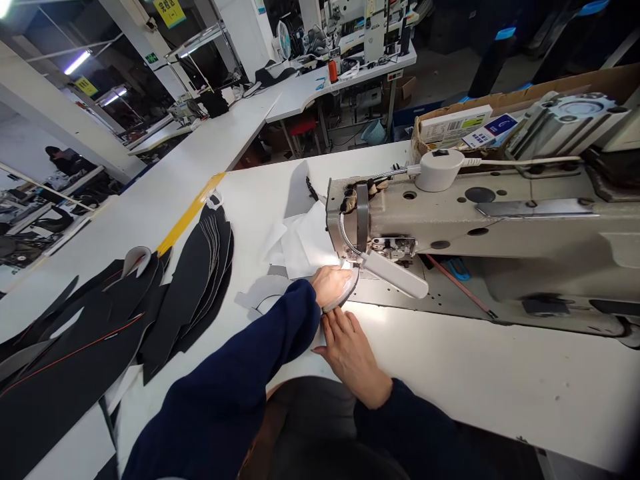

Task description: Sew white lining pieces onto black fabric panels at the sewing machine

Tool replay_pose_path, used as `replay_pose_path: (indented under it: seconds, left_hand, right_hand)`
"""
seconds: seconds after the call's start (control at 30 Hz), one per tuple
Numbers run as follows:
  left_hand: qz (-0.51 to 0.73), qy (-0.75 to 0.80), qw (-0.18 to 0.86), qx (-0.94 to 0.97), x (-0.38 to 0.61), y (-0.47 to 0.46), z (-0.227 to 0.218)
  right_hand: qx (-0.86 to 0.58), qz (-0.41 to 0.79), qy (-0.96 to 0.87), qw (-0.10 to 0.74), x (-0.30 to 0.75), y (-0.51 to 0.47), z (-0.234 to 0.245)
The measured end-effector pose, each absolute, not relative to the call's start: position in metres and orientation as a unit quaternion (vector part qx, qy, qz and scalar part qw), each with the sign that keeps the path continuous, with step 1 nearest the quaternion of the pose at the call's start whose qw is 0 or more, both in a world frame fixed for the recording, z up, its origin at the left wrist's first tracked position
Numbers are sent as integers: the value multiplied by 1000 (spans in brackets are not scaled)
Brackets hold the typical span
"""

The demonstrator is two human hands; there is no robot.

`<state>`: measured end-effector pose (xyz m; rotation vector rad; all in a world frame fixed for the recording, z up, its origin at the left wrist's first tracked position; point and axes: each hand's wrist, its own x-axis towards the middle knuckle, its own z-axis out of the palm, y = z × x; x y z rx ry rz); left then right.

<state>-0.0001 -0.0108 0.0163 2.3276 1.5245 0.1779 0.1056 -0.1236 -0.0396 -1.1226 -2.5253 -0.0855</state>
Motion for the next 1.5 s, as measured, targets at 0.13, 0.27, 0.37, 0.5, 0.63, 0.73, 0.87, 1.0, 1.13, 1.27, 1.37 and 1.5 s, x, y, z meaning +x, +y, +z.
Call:
replay_pose_path:
  seconds: [0.13, 0.27, 0.37, 0.5, 0.63, 0.73, 0.87, 1.0, 1.13, 1.27, 1.37, 1.5]
  left_hand:
    - [135, 554, 224, 791, -3, -5, 14]
    - [172, 616, 338, 690, -4, -4, 9]
    - [168, 624, 363, 671, -5, -2, 8]
    - [125, 560, 227, 787, -9, 0, 18]
    - [28, 543, 130, 829, -11, -5, 28]
    - [10, 553, 132, 822, -10, -13, 26]
    - [62, 532, 204, 820, -13, -12, 20]
    - [119, 540, 401, 731, -24, 1, 21]
    - [130, 569, 425, 692, -27, 0, 25]
    - [89, 590, 248, 763, -18, -11, 24]
    - [82, 596, 220, 768, -15, -10, 19]
    - [129, 551, 329, 756, -25, 4, 17]
  right_hand:
    - [-404, -28, -897, 177, 104, -122, -34]
    - [-409, 2, -889, 206, 105, -119, -23]
    - [-412, 13, -881, 231, 108, -117, -19]
    - [-408, -11, -886, 221, 111, -118, -21]
    - [-388, -3, -901, 194, 114, -122, -24]
    - [-401, 9, -897, 185, 115, -124, -21]
    - [-445, 11, -875, 193, 115, -124, -21]
    - [-432, -19, -875, 217, 114, -124, -28]
    - [-405, -33, -886, 221, 109, -124, -30]
    - [-415, 0, -885, 210, 108, -123, -23]
    - [-448, 11, -871, 201, 112, -121, -19]
    - [-460, -20, -862, 213, 116, -118, -22]
